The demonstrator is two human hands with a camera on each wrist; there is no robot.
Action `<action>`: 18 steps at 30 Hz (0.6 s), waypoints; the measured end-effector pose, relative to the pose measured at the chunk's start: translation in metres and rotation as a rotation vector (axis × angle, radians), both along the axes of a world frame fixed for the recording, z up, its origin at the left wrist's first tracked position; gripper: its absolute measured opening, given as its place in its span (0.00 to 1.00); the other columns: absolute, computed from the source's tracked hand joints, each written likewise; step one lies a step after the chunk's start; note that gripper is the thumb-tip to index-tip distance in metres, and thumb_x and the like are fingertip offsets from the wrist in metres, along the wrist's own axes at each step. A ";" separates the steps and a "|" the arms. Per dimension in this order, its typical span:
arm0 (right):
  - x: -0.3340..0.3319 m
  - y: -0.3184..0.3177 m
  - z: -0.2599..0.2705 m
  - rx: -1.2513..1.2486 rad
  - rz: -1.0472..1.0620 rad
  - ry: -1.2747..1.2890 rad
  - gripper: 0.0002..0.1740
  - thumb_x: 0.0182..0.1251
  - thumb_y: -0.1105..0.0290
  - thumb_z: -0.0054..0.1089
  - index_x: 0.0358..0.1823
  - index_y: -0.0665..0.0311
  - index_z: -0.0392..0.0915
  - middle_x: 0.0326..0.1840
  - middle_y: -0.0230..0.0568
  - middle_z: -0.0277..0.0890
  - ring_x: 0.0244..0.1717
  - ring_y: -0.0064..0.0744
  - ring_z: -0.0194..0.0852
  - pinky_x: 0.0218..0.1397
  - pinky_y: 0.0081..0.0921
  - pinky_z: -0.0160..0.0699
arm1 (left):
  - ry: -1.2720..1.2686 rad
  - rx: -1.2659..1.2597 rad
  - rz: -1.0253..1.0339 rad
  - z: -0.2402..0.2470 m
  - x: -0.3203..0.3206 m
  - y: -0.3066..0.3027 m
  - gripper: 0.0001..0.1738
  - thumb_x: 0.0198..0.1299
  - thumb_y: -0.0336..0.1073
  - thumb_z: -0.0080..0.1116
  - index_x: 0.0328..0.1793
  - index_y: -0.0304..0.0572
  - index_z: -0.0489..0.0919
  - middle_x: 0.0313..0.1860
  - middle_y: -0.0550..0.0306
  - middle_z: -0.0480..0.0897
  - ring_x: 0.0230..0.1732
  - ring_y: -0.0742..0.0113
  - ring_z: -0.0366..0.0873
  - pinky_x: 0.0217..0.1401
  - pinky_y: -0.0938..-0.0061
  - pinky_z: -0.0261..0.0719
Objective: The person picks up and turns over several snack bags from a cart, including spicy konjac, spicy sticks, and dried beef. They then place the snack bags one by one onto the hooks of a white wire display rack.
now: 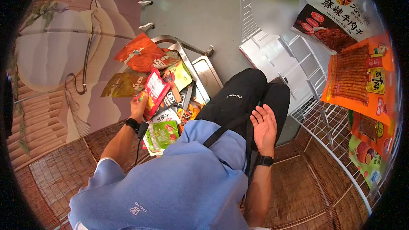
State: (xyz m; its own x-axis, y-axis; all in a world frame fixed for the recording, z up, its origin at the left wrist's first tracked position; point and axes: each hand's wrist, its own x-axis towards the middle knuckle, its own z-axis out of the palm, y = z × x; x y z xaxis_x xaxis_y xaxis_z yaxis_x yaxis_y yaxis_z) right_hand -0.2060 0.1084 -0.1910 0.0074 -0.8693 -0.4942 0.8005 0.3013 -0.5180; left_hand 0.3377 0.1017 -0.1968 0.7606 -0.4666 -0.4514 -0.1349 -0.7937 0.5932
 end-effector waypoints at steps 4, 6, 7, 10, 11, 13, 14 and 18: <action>-0.001 0.000 -0.002 -0.010 -0.002 -0.014 0.27 0.81 0.61 0.52 0.74 0.69 0.66 0.66 0.52 0.77 0.64 0.42 0.77 0.69 0.41 0.77 | 0.305 -0.084 0.149 -0.002 0.013 0.006 0.41 0.57 0.42 0.81 0.69 0.30 0.70 0.57 0.42 0.83 0.52 0.53 0.87 0.52 0.56 0.90; -0.003 0.001 -0.003 -0.013 -0.008 -0.016 0.27 0.81 0.62 0.52 0.74 0.69 0.66 0.66 0.52 0.77 0.64 0.42 0.77 0.69 0.41 0.77 | 0.381 -0.109 0.216 0.000 0.012 0.008 0.36 0.59 0.38 0.79 0.67 0.30 0.72 0.53 0.43 0.85 0.47 0.53 0.88 0.49 0.56 0.91; -0.002 0.002 -0.003 -0.019 -0.009 -0.025 0.27 0.81 0.62 0.52 0.73 0.69 0.66 0.65 0.52 0.77 0.64 0.42 0.77 0.69 0.41 0.77 | 0.452 -0.134 0.292 0.004 0.010 0.009 0.30 0.60 0.35 0.77 0.64 0.30 0.75 0.49 0.45 0.87 0.43 0.53 0.90 0.45 0.56 0.93; -0.001 0.002 -0.002 -0.025 -0.013 -0.034 0.26 0.81 0.62 0.52 0.73 0.69 0.66 0.65 0.52 0.77 0.63 0.42 0.77 0.68 0.41 0.77 | 0.526 -0.169 0.243 0.004 0.013 0.016 0.25 0.65 0.35 0.72 0.62 0.30 0.77 0.52 0.44 0.87 0.46 0.52 0.90 0.49 0.56 0.92; -0.001 0.002 -0.001 -0.024 -0.013 -0.034 0.26 0.81 0.62 0.52 0.73 0.69 0.66 0.65 0.52 0.77 0.63 0.42 0.78 0.68 0.41 0.78 | 0.609 -0.203 0.237 0.002 0.016 0.019 0.23 0.68 0.37 0.69 0.62 0.30 0.77 0.52 0.44 0.87 0.47 0.52 0.90 0.51 0.56 0.92; -0.001 0.002 -0.002 -0.026 -0.011 -0.037 0.26 0.82 0.62 0.51 0.73 0.69 0.66 0.65 0.51 0.77 0.63 0.42 0.78 0.68 0.41 0.78 | 0.747 -0.234 0.240 0.017 0.007 0.015 0.22 0.71 0.37 0.64 0.66 0.34 0.76 0.56 0.44 0.87 0.50 0.52 0.89 0.56 0.57 0.90; -0.001 0.002 -0.002 -0.028 -0.009 -0.040 0.26 0.82 0.62 0.51 0.73 0.69 0.66 0.65 0.51 0.77 0.63 0.42 0.78 0.68 0.41 0.77 | 0.885 -0.265 0.240 0.028 0.000 0.012 0.22 0.73 0.38 0.59 0.69 0.37 0.75 0.60 0.44 0.86 0.54 0.52 0.88 0.60 0.57 0.88; 0.000 0.001 -0.001 -0.035 -0.013 -0.033 0.26 0.82 0.62 0.51 0.73 0.69 0.66 0.65 0.51 0.78 0.63 0.42 0.78 0.68 0.41 0.78 | 1.028 -0.354 0.251 0.066 -0.037 -0.003 0.27 0.70 0.34 0.58 0.72 0.32 0.72 0.67 0.40 0.82 0.64 0.49 0.83 0.72 0.54 0.80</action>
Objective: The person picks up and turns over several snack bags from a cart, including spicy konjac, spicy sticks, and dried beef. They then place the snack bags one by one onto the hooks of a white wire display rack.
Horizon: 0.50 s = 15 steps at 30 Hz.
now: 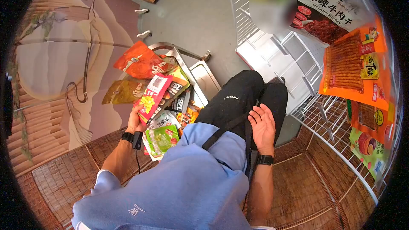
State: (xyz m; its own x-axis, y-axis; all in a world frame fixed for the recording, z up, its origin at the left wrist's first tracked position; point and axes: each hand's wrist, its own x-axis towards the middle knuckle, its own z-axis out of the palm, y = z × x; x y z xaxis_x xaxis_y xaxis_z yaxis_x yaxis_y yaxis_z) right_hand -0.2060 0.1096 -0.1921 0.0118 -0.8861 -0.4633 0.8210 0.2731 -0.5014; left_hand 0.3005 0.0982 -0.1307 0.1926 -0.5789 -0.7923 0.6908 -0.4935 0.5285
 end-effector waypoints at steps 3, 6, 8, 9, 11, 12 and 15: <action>0.001 -0.001 0.000 -0.004 0.003 -0.007 0.26 0.82 0.61 0.51 0.73 0.69 0.66 0.65 0.51 0.78 0.63 0.42 0.78 0.68 0.41 0.78 | 0.109 -0.025 -0.097 0.014 -0.025 -0.015 0.28 0.69 0.35 0.59 0.72 0.31 0.71 0.67 0.40 0.81 0.65 0.48 0.82 0.73 0.53 0.79; 0.000 0.000 0.001 -0.012 0.003 0.003 0.25 0.82 0.62 0.50 0.73 0.68 0.67 0.65 0.50 0.78 0.63 0.42 0.78 0.68 0.41 0.78 | 0.215 -0.021 -0.281 0.042 -0.065 -0.038 0.31 0.66 0.35 0.61 0.73 0.29 0.70 0.67 0.38 0.81 0.64 0.47 0.83 0.74 0.52 0.79; -0.001 0.002 -0.003 -0.017 0.012 -0.002 0.25 0.83 0.60 0.49 0.73 0.67 0.67 0.65 0.49 0.78 0.63 0.42 0.78 0.68 0.41 0.78 | 0.239 -0.046 -0.396 0.058 -0.097 -0.052 0.34 0.64 0.34 0.62 0.75 0.28 0.69 0.67 0.38 0.81 0.65 0.46 0.83 0.74 0.52 0.79; -0.001 0.003 -0.004 -0.020 0.004 0.001 0.25 0.83 0.60 0.49 0.73 0.67 0.67 0.65 0.49 0.78 0.63 0.42 0.78 0.68 0.41 0.78 | 0.281 -0.064 -0.439 0.060 -0.107 -0.057 0.36 0.62 0.31 0.63 0.77 0.31 0.67 0.69 0.38 0.80 0.66 0.46 0.82 0.74 0.51 0.78; -0.002 0.003 -0.005 -0.006 0.005 -0.001 0.27 0.84 0.56 0.48 0.73 0.67 0.67 0.65 0.49 0.78 0.64 0.43 0.78 0.69 0.41 0.77 | 0.265 -0.220 -0.577 0.081 -0.138 -0.069 0.39 0.59 0.28 0.64 0.78 0.33 0.66 0.70 0.39 0.79 0.66 0.47 0.82 0.74 0.50 0.78; 0.000 0.004 -0.005 -0.007 -0.001 0.003 0.27 0.84 0.56 0.48 0.73 0.67 0.67 0.65 0.49 0.78 0.64 0.43 0.78 0.69 0.41 0.77 | 0.356 -0.248 -0.636 0.100 -0.156 -0.077 0.41 0.57 0.25 0.64 0.79 0.33 0.65 0.70 0.41 0.79 0.66 0.48 0.82 0.74 0.49 0.78; 0.001 0.008 -0.016 0.126 -0.097 -0.128 0.35 0.84 0.43 0.43 0.74 0.67 0.66 0.68 0.52 0.76 0.68 0.47 0.75 0.74 0.46 0.73 | 0.328 -0.229 -0.874 0.093 -0.173 -0.086 0.37 0.57 0.23 0.66 0.75 0.32 0.71 0.65 0.44 0.83 0.63 0.55 0.84 0.70 0.57 0.81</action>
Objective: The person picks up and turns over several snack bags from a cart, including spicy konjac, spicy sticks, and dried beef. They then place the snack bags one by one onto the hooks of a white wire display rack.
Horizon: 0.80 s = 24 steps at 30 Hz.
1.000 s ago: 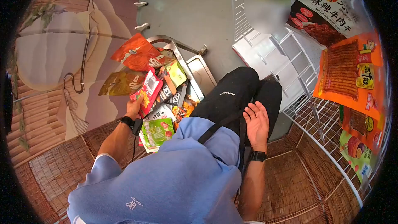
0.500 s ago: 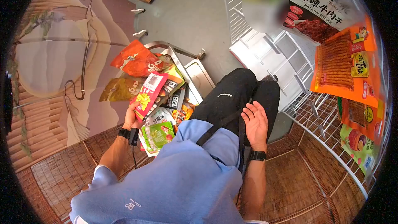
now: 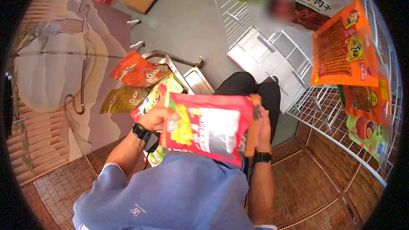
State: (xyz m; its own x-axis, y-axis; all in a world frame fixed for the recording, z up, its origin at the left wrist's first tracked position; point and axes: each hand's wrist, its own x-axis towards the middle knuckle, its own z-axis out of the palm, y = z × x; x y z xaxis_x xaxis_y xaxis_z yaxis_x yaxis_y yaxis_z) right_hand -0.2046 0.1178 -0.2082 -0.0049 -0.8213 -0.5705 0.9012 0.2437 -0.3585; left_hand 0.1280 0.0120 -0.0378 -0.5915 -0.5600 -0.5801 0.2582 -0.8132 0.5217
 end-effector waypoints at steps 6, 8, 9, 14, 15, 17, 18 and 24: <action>-0.009 0.000 0.015 -0.165 0.133 -0.044 0.56 0.71 0.21 0.34 0.76 0.69 0.63 0.67 0.48 0.75 0.69 0.45 0.74 0.74 0.48 0.73 | -0.292 -0.415 -0.407 -0.035 -0.063 -0.024 0.17 0.66 0.28 0.67 0.61 0.36 0.82 0.50 0.61 0.88 0.47 0.76 0.84 0.55 0.76 0.82; -0.008 -0.002 0.025 -0.167 0.129 -0.006 0.56 0.70 0.21 0.39 0.75 0.68 0.63 0.67 0.45 0.74 0.68 0.43 0.74 0.76 0.48 0.71 | -0.378 -0.460 -0.394 -0.052 -0.065 -0.026 0.14 0.67 0.28 0.67 0.58 0.37 0.82 0.48 0.62 0.88 0.46 0.77 0.84 0.55 0.77 0.82; -0.008 0.000 0.024 -0.180 0.137 0.001 0.54 0.70 0.23 0.43 0.76 0.67 0.63 0.67 0.45 0.74 0.68 0.42 0.74 0.76 0.48 0.71 | -0.477 -0.504 -0.372 -0.054 -0.068 -0.029 0.12 0.67 0.28 0.66 0.55 0.38 0.82 0.46 0.63 0.87 0.45 0.78 0.83 0.54 0.78 0.81; -0.007 0.005 0.009 -0.094 0.154 0.129 0.29 0.74 0.59 0.67 0.69 0.64 0.67 0.62 0.42 0.78 0.62 0.38 0.79 0.69 0.43 0.80 | -0.400 -0.411 -0.199 -0.058 -0.077 -0.033 0.11 0.69 0.30 0.68 0.54 0.38 0.81 0.46 0.63 0.86 0.46 0.78 0.82 0.55 0.78 0.81; -0.006 0.003 0.011 -0.056 0.140 0.092 0.23 0.72 0.72 0.67 0.63 0.64 0.69 0.59 0.41 0.79 0.59 0.35 0.82 0.66 0.40 0.83 | -0.422 -0.424 -0.210 -0.062 -0.078 -0.030 0.13 0.69 0.32 0.69 0.56 0.38 0.80 0.48 0.62 0.86 0.49 0.77 0.82 0.57 0.77 0.81; -0.004 0.000 0.013 -0.056 0.149 0.117 0.23 0.72 0.72 0.67 0.63 0.64 0.69 0.59 0.41 0.79 0.58 0.35 0.82 0.65 0.40 0.84 | -0.447 -0.440 -0.220 -0.065 -0.077 -0.024 0.16 0.69 0.33 0.69 0.58 0.38 0.79 0.50 0.61 0.86 0.51 0.76 0.82 0.58 0.75 0.80; -0.004 0.001 0.011 -0.052 0.154 0.144 0.23 0.71 0.72 0.68 0.62 0.63 0.69 0.59 0.41 0.79 0.57 0.35 0.83 0.65 0.40 0.84 | -0.426 -0.407 -0.199 -0.065 -0.076 -0.020 0.19 0.68 0.35 0.70 0.60 0.38 0.78 0.51 0.60 0.85 0.53 0.74 0.82 0.60 0.74 0.80; -0.004 0.000 0.014 -0.017 0.077 0.088 0.21 0.71 0.72 0.67 0.61 0.62 0.71 0.59 0.41 0.80 0.57 0.36 0.83 0.64 0.40 0.85 | -0.493 -0.303 -0.193 -0.068 -0.065 -0.011 0.24 0.66 0.37 0.73 0.63 0.35 0.76 0.52 0.57 0.86 0.53 0.72 0.82 0.60 0.73 0.80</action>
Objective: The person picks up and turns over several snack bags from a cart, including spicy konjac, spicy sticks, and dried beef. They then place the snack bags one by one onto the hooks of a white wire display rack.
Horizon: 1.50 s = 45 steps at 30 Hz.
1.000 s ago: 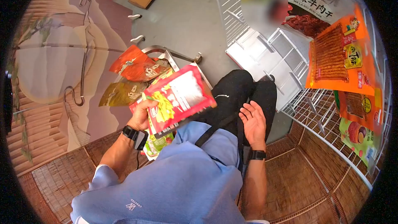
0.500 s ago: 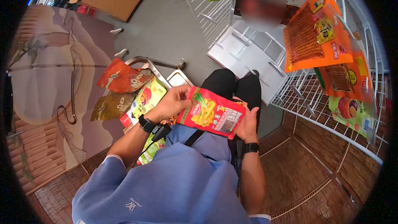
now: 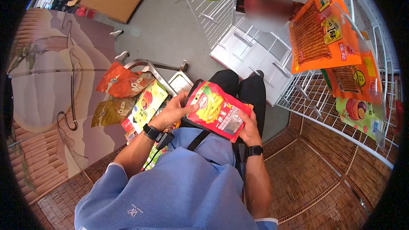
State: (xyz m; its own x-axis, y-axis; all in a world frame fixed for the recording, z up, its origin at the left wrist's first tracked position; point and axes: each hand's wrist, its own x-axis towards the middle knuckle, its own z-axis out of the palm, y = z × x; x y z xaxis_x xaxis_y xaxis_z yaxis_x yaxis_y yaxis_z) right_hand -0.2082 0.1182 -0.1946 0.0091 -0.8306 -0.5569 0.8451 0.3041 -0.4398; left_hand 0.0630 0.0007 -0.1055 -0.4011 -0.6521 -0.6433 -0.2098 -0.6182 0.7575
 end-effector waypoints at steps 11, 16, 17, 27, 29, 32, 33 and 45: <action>-0.003 -0.001 0.004 -0.055 -0.015 -0.057 0.24 0.70 0.70 0.69 0.63 0.63 0.71 0.62 0.42 0.79 0.64 0.38 0.79 0.71 0.43 0.79 | 0.095 -0.083 0.182 0.000 -0.021 -0.004 0.19 0.66 0.31 0.71 0.59 0.35 0.77 0.49 0.58 0.87 0.47 0.76 0.83 0.53 0.77 0.83; 0.000 -0.001 0.003 -0.095 0.030 -0.059 0.30 0.67 0.73 0.72 0.66 0.66 0.68 0.65 0.43 0.78 0.65 0.39 0.78 0.72 0.43 0.77 | 0.150 -0.158 0.436 0.001 -0.038 -0.011 0.17 0.67 0.31 0.71 0.57 0.35 0.78 0.48 0.57 0.88 0.45 0.76 0.84 0.52 0.77 0.84; 0.001 -0.001 0.001 -0.097 0.030 -0.058 0.30 0.67 0.73 0.72 0.66 0.66 0.68 0.65 0.43 0.78 0.65 0.39 0.78 0.72 0.43 0.77 | 0.184 -0.164 0.484 -0.002 -0.043 -0.010 0.17 0.67 0.31 0.71 0.57 0.35 0.78 0.49 0.56 0.88 0.48 0.74 0.85 0.52 0.76 0.85; 0.001 0.001 -0.001 -0.119 0.147 0.017 0.36 0.65 0.70 0.75 0.72 0.66 0.66 0.69 0.42 0.76 0.68 0.37 0.77 0.73 0.43 0.77 | 0.068 -0.320 0.281 0.009 -0.080 -0.015 0.15 0.68 0.34 0.71 0.53 0.34 0.78 0.46 0.55 0.88 0.44 0.74 0.85 0.49 0.76 0.85; 0.002 0.000 0.001 -0.110 0.153 0.016 0.37 0.65 0.70 0.75 0.72 0.66 0.66 0.69 0.41 0.76 0.68 0.37 0.77 0.73 0.43 0.77 | 0.035 -0.339 0.276 0.009 -0.083 -0.016 0.15 0.69 0.34 0.70 0.53 0.34 0.78 0.45 0.55 0.88 0.44 0.75 0.84 0.48 0.76 0.85; 0.002 -0.001 0.000 -0.116 0.152 -0.001 0.39 0.65 0.69 0.76 0.74 0.66 0.65 0.70 0.42 0.75 0.69 0.38 0.77 0.74 0.44 0.76 | 0.144 -0.288 0.369 0.009 -0.087 -0.017 0.13 0.71 0.33 0.67 0.54 0.35 0.77 0.46 0.55 0.88 0.44 0.74 0.85 0.49 0.75 0.85; 0.002 -0.001 0.001 -0.119 0.147 -0.022 0.38 0.66 0.70 0.75 0.74 0.67 0.65 0.70 0.42 0.76 0.69 0.37 0.77 0.74 0.42 0.76 | 0.178 -0.277 0.398 0.008 -0.088 -0.017 0.12 0.72 0.32 0.65 0.54 0.34 0.77 0.46 0.55 0.87 0.44 0.75 0.84 0.49 0.76 0.85; 0.001 0.005 -0.004 -0.121 0.151 -0.057 0.39 0.65 0.66 0.77 0.74 0.68 0.67 0.68 0.43 0.77 0.67 0.37 0.79 0.73 0.41 0.78 | 0.196 -0.282 0.321 0.010 -0.098 -0.012 0.10 0.74 0.30 0.60 0.56 0.31 0.80 0.47 0.55 0.88 0.45 0.75 0.84 0.50 0.75 0.84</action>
